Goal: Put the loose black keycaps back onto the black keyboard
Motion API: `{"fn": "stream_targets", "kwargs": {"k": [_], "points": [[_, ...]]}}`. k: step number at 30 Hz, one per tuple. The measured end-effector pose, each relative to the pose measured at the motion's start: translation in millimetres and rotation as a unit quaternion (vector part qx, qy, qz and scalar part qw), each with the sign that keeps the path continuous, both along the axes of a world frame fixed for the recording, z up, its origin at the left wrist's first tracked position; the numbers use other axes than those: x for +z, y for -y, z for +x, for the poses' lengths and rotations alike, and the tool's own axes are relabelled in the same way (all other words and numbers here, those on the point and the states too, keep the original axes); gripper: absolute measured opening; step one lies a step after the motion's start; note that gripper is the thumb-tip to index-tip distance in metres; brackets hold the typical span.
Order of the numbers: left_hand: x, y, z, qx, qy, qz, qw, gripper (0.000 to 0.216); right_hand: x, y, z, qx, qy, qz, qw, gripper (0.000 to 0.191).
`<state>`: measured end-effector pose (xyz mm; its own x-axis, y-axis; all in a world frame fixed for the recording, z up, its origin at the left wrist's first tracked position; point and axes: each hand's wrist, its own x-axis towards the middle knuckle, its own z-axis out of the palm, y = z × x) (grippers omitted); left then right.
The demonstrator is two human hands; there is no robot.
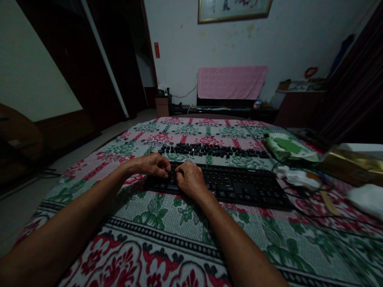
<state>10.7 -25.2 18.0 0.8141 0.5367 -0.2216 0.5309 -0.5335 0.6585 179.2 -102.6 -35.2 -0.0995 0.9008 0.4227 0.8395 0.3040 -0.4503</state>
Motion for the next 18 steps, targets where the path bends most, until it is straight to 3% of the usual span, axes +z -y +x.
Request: {"fn": "stream_targets", "kwargs": {"k": [6, 10, 13, 18], "points": [[-0.2, 14.7, -4.1, -0.010, -0.034, -0.053, 0.998, 0.029, 0.7, 1.1, -0.5, 0.016, -0.024, 0.023, 0.999, 0.016], [-4.0, 13.1, -4.6, -0.003, -0.037, -0.065, 0.997, 0.030, 3.8, 2.9, -1.6, 0.086, -0.036, 0.042, 0.995, 0.018], [-4.0, 13.1, -3.8, 0.007, -0.039, -0.065, 0.997, 0.029, 5.7, 4.5, -2.3, 0.135, -0.040, 0.028, 0.990, 0.020], [-3.7, 12.9, -2.0, 0.016, -0.046, -0.060, 0.997, 0.029, 5.7, 5.4, -1.9, 0.143, -0.028, 0.000, 0.989, 0.023]]}}
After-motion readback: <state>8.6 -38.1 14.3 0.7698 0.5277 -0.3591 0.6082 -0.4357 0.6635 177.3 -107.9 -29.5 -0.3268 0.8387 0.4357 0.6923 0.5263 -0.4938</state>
